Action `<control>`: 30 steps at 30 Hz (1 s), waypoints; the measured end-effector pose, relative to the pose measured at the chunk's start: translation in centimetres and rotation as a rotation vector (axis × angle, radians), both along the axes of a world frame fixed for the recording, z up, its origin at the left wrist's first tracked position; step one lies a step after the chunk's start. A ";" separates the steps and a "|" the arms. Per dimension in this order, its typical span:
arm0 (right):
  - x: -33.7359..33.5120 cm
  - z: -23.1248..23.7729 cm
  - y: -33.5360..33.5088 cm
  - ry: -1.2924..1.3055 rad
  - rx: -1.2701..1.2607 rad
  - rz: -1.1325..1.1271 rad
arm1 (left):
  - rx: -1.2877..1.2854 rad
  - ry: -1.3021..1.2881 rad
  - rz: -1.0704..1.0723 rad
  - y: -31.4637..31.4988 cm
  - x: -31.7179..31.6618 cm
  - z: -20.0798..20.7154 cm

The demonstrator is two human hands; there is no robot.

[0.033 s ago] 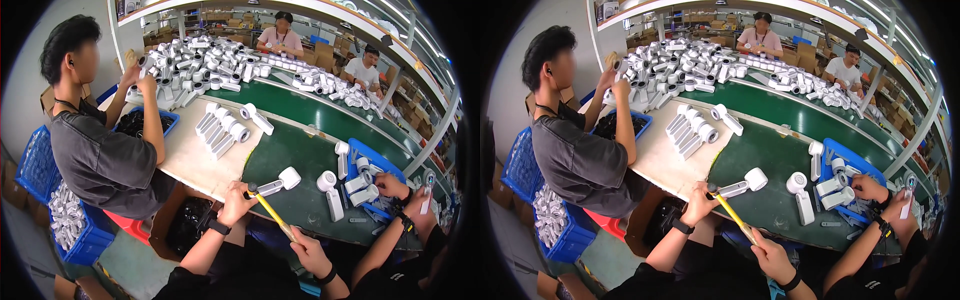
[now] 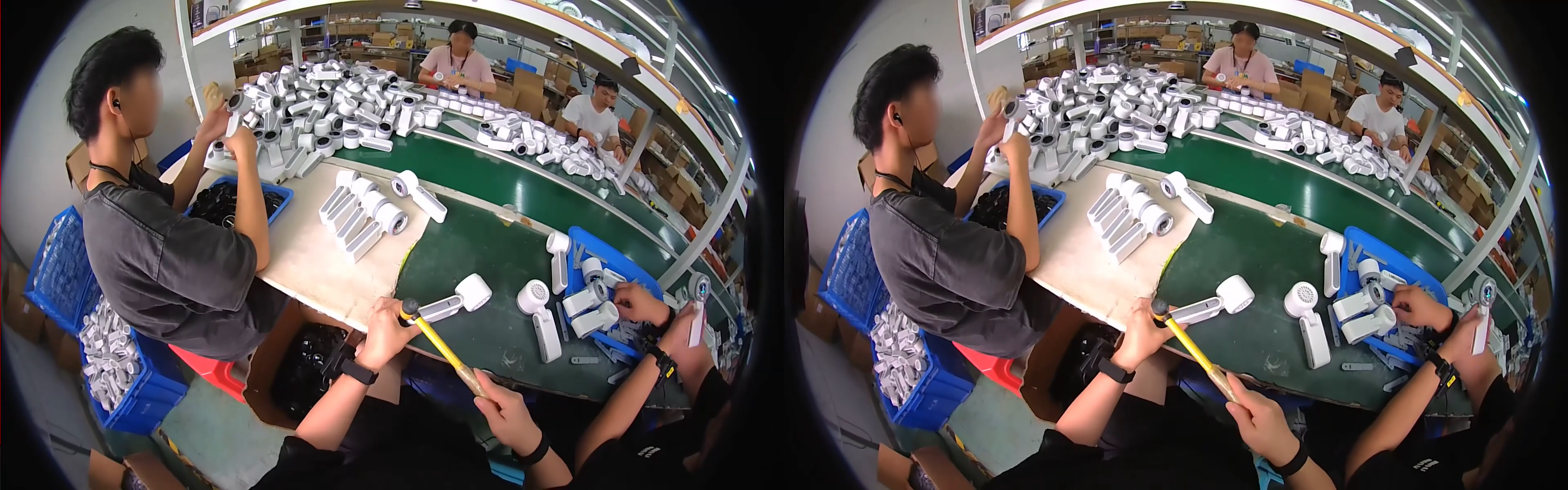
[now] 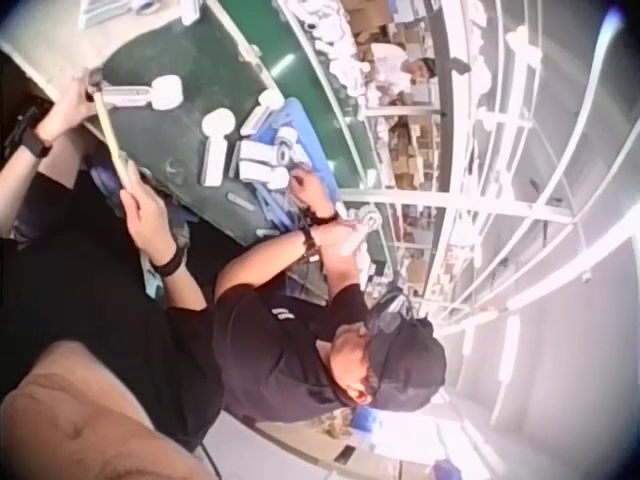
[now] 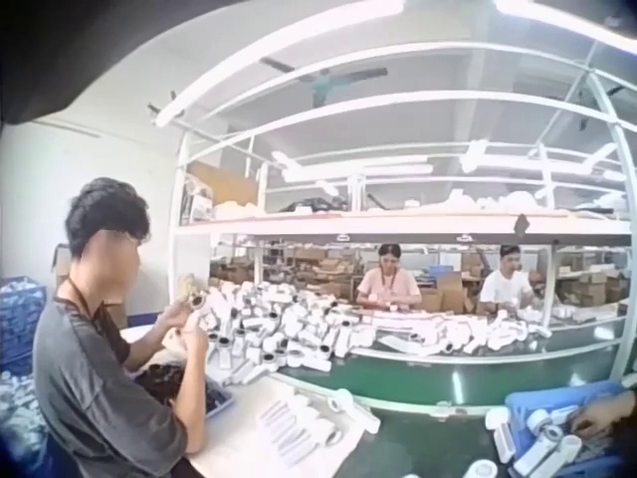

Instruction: The person assembles handheld fans by fitting a handle onto a fan head and tapping the joint with a yellow hammer. The person then places the assembled fan onto a table and repeats the process.

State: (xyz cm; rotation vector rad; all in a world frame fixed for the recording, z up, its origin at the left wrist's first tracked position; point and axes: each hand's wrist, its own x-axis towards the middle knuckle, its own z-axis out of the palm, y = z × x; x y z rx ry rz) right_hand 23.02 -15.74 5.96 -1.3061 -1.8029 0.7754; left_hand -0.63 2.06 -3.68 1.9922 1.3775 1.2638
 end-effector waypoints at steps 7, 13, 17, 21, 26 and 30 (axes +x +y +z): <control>-0.2 -0.5 0.3 -0.097 -0.160 0.023 | -0.008 -0.048 -0.006 -0.7 0.0 0.4; -0.2 -0.5 -0.3 -0.105 -0.184 0.004 | -0.007 -0.064 0.012 -0.8 0.5 0.7; 0.9 -0.9 -0.3 -0.047 -0.092 0.031 | -0.035 -0.030 0.002 -0.9 -0.1 0.7; 2.5 -1.9 -0.7 0.008 -0.095 -0.199 | 0.006 -0.053 -0.002 -1.1 0.3 1.5; 2.8 -1.7 -0.4 0.004 -0.091 -0.191 | 0.001 -0.027 -0.001 -0.9 0.1 1.4; 3.3 -3.7 0.6 0.024 -0.065 -0.173 | 0.020 0.020 0.002 -0.9 0.8 2.2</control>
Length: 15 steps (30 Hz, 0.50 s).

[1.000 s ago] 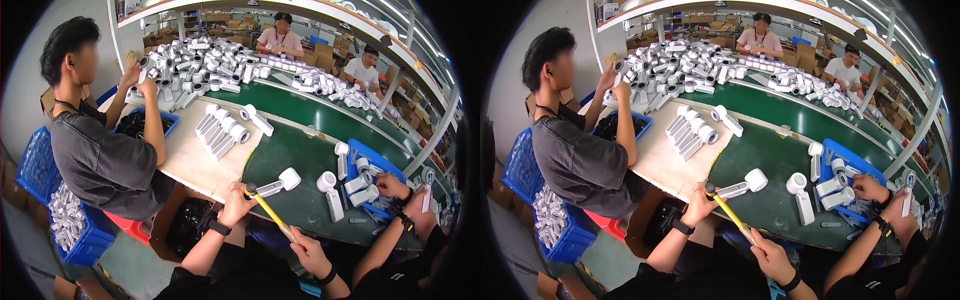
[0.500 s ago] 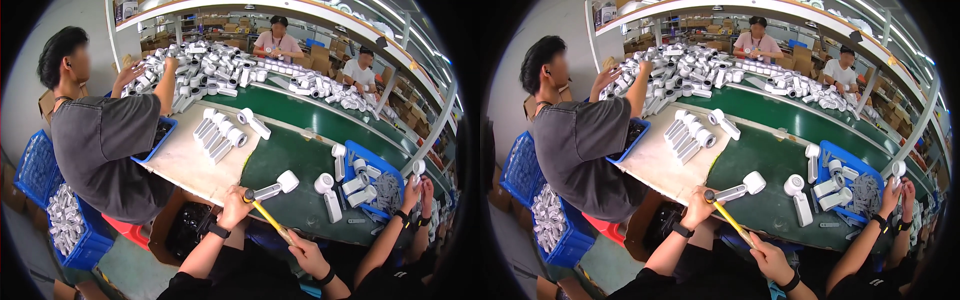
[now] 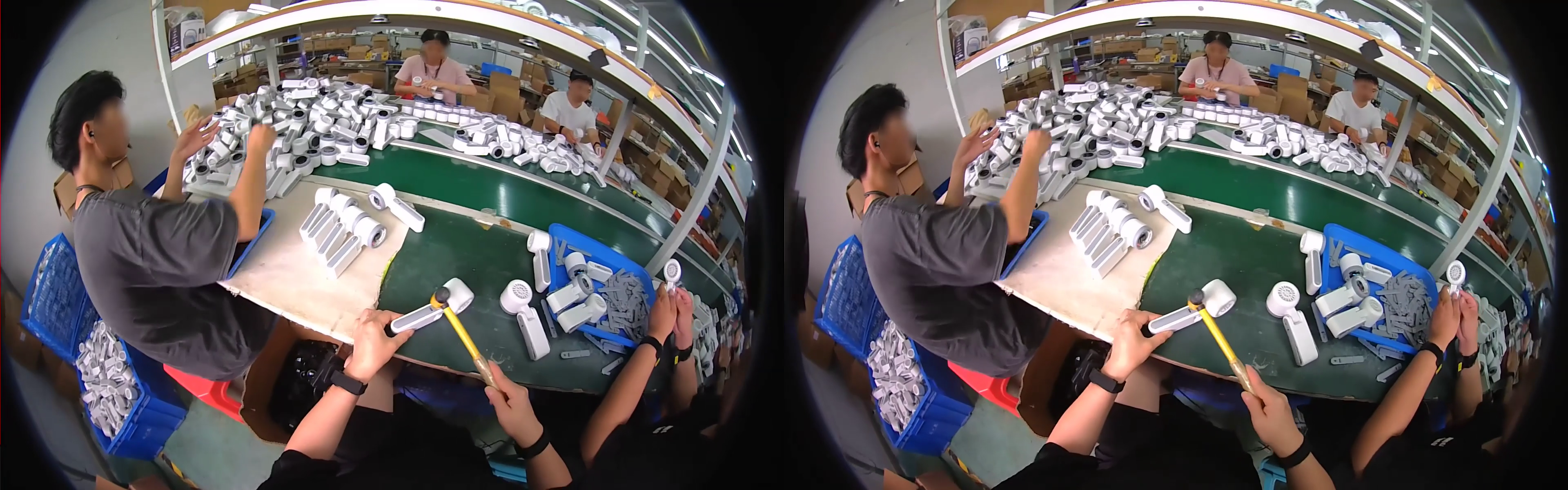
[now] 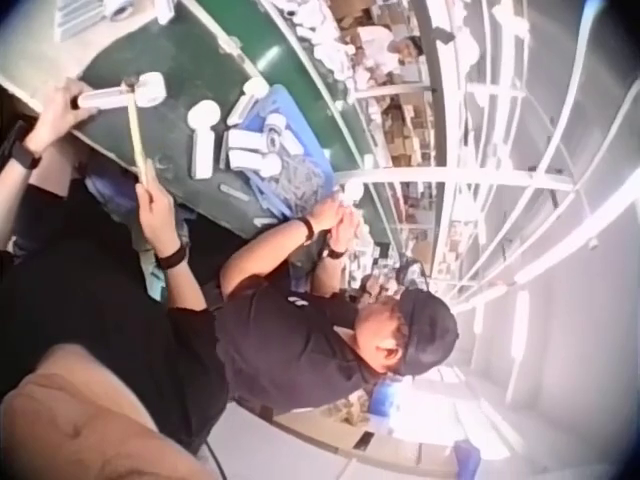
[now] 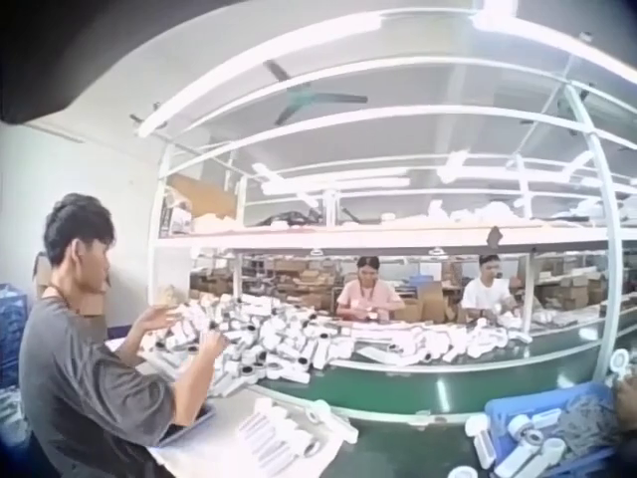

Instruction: The person assembles handheld fans by fitting a handle onto a fan head and tapping the joint with a yellow hammer. The person then places the assembled fan onto a table and repeats the process.

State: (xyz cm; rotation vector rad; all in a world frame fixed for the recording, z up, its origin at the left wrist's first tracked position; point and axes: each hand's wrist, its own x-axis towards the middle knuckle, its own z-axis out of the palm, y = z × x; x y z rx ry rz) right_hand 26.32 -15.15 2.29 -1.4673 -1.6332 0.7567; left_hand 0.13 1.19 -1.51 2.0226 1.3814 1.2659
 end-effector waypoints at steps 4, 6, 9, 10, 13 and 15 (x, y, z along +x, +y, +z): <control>1.3 0.6 -1.0 0.009 0.047 -0.027 | 0.188 0.075 0.131 0.0 -1.9 0.0; 2.7 0.5 -2.4 -0.003 0.105 -0.146 | 0.092 0.166 0.311 1.0 -4.8 -1.4; 5.0 1.5 -4.6 -0.044 0.138 -0.376 | 0.206 0.308 0.564 2.4 -7.2 -1.1; 5.7 1.8 -5.4 -0.101 0.059 -0.461 | 0.306 0.370 0.654 2.9 -7.9 -1.4; 7.8 -0.4 -7.9 -0.211 0.077 -0.555 | 0.240 0.394 0.652 2.4 -5.6 0.8; 8.3 -1.8 -9.2 -0.298 0.072 -0.593 | 0.350 0.378 0.575 1.3 -2.7 1.7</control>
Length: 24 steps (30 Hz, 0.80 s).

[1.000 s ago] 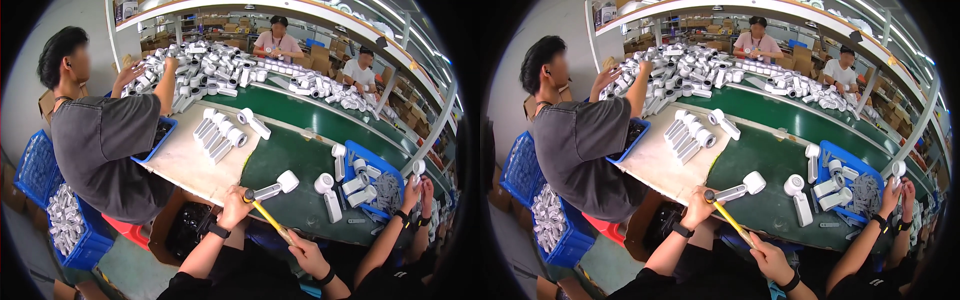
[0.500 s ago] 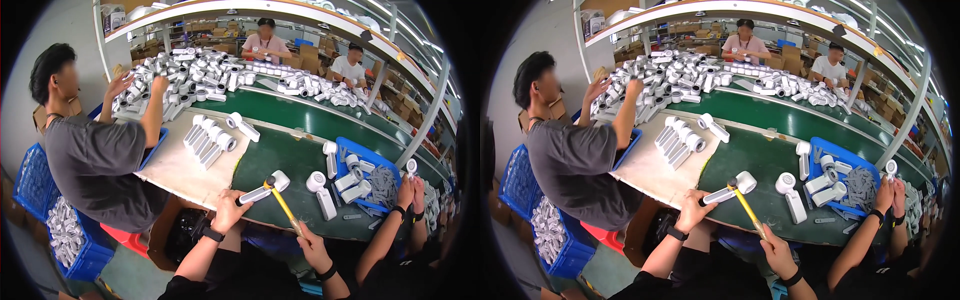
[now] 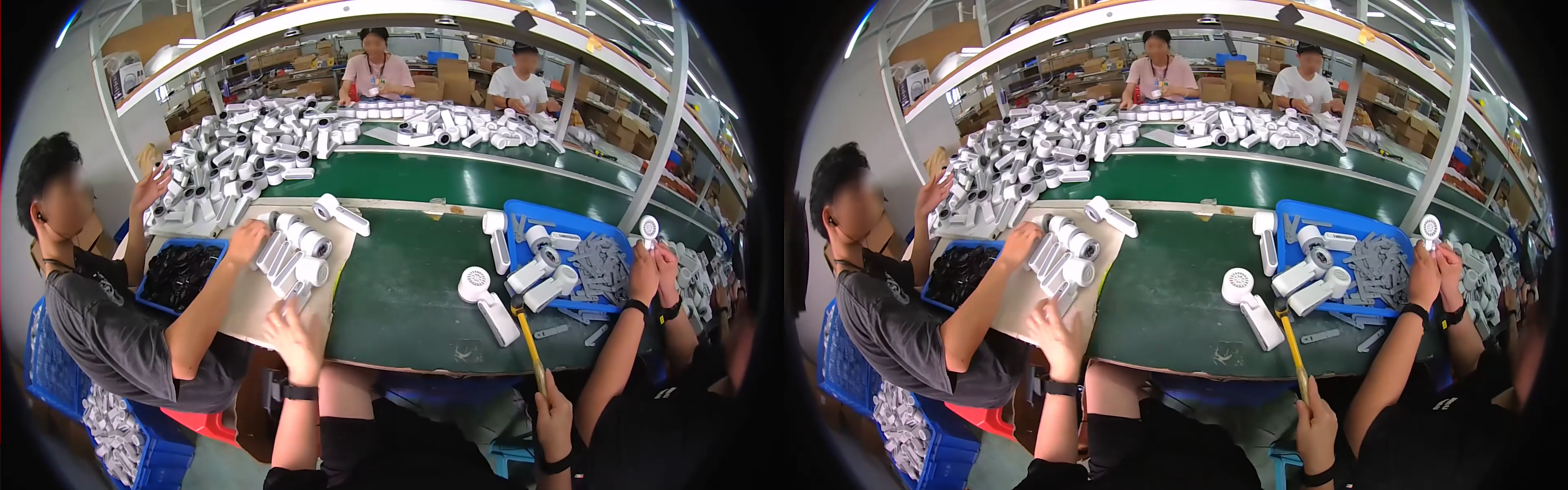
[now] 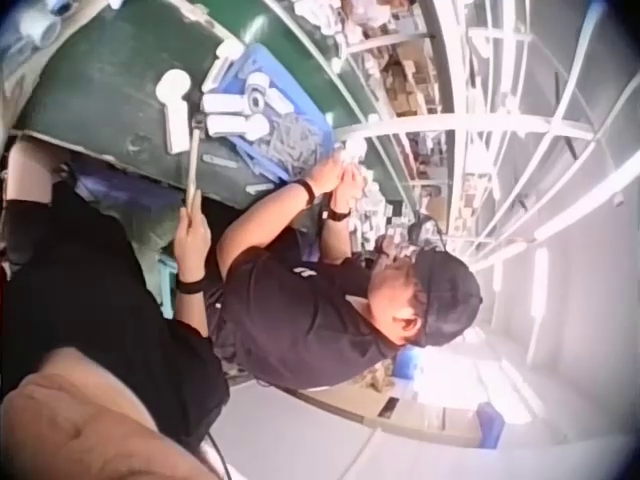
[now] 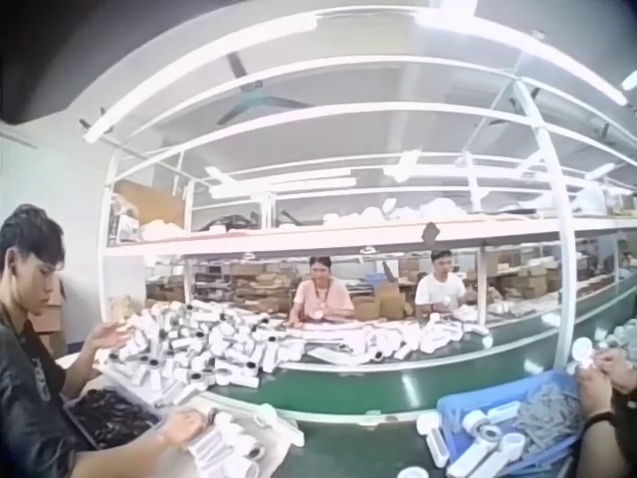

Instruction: The person assembles handheld fans by fitting a handle onto a fan head and tapping the joint with a yellow hammer. The person then places the assembled fan onto a table and repeats the process.

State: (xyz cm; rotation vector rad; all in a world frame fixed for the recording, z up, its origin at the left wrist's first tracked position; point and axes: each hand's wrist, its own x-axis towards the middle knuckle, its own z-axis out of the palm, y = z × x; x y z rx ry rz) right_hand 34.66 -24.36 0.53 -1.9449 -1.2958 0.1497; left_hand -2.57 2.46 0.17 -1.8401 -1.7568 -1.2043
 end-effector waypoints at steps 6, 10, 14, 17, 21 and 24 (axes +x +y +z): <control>-2.5 -0.2 0.2 0.398 -0.048 0.129 | -0.346 -0.213 -0.900 -4.7 13.9 -0.6; -4.3 0.0 1.1 0.512 -0.081 0.239 | -0.402 -0.003 -0.792 -4.8 16.7 -1.4; -5.0 0.4 1.5 0.543 -0.093 0.231 | -0.397 -0.256 -0.845 -3.6 14.3 -1.5; -4.6 -0.1 1.9 0.481 -0.035 0.278 | -0.422 -0.307 -0.864 -2.6 11.3 -0.7; -5.3 1.1 2.8 0.488 -0.027 0.380 | -0.422 -0.328 -0.921 -1.0 7.1 0.7; -6.2 2.4 4.1 0.412 -0.046 0.487 | -0.307 -0.175 -0.829 -0.8 4.3 -0.2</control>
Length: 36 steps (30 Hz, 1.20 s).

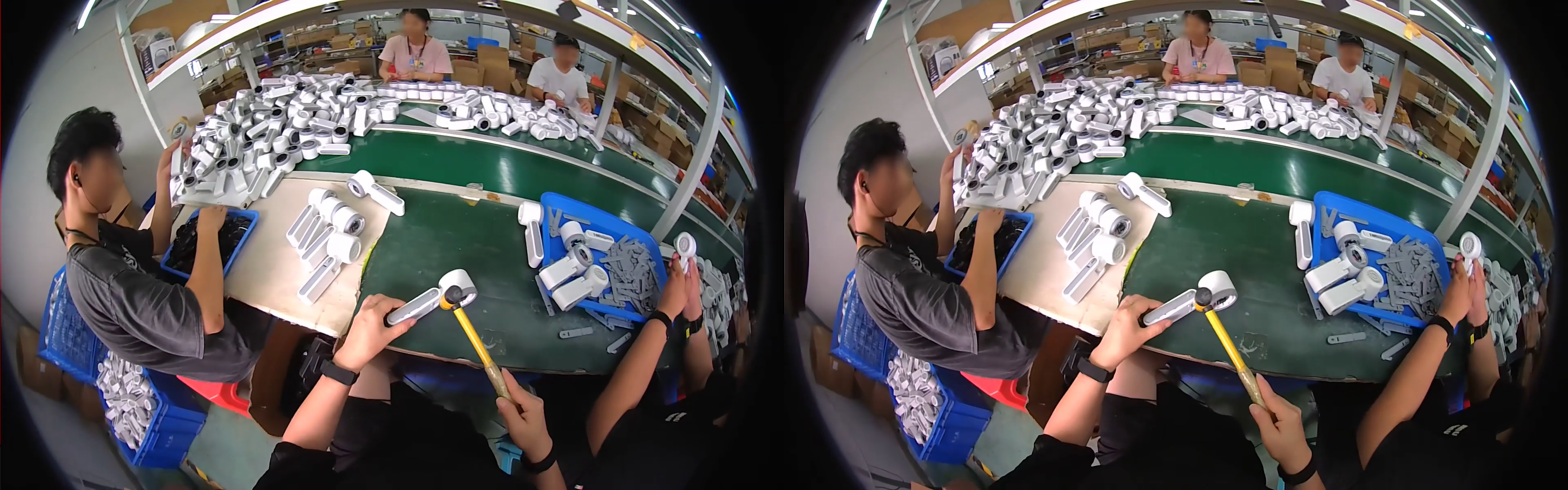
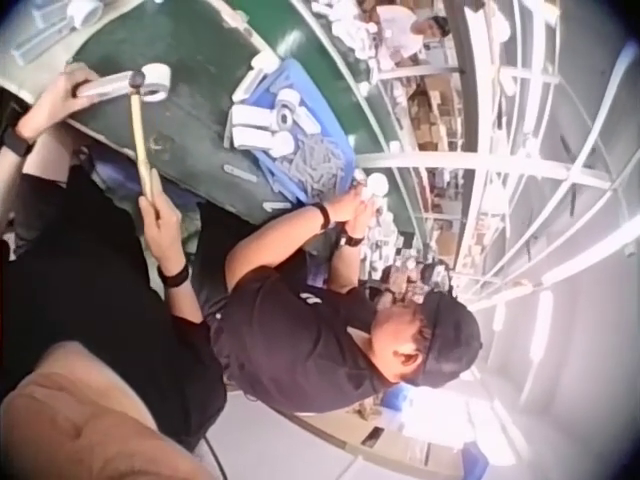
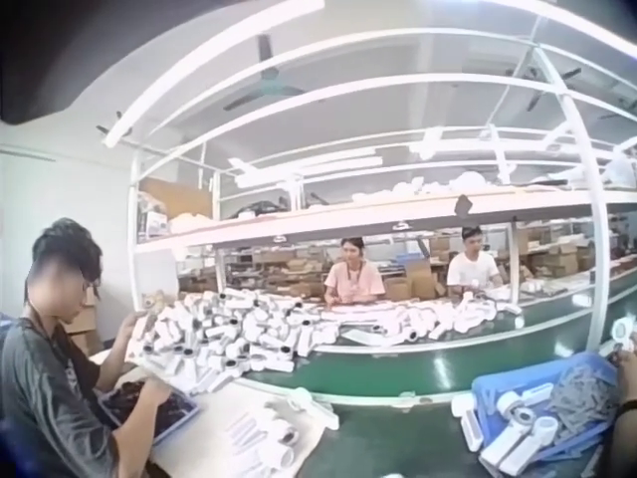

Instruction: The person assembles handheld fans by fitting a handle onto a fan head and tapping the joint with a yellow hammer. The person then places the assembled fan onto a table and repeats the process.

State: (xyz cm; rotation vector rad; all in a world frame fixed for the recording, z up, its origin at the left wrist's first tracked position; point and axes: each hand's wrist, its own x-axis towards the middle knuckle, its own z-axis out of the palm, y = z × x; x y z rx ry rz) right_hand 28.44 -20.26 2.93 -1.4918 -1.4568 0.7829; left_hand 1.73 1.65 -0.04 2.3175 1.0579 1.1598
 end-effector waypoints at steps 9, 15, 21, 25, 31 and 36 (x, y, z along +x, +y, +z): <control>-2.3 2.1 2.9 -0.073 0.283 0.073 | -0.140 -0.137 0.149 -1.2 -0.8 -1.2; -1.7 2.8 3.9 -0.183 -0.044 0.173 | -0.143 -0.157 0.109 -0.7 -1.1 -1.5; -1.4 1.6 4.3 -0.126 -0.092 0.165 | -0.139 -0.118 0.183 -1.0 -0.8 -1.9; -1.7 2.3 3.8 -0.129 0.081 0.183 | -0.072 -0.084 0.241 -1.5 -0.8 -2.6; -2.1 2.7 3.9 -0.115 -0.063 0.227 | -0.081 -0.131 0.278 -1.4 -0.4 -2.4; -2.5 3.0 3.7 -0.133 0.045 0.248 | -0.073 -0.113 0.309 -2.0 -0.5 -2.8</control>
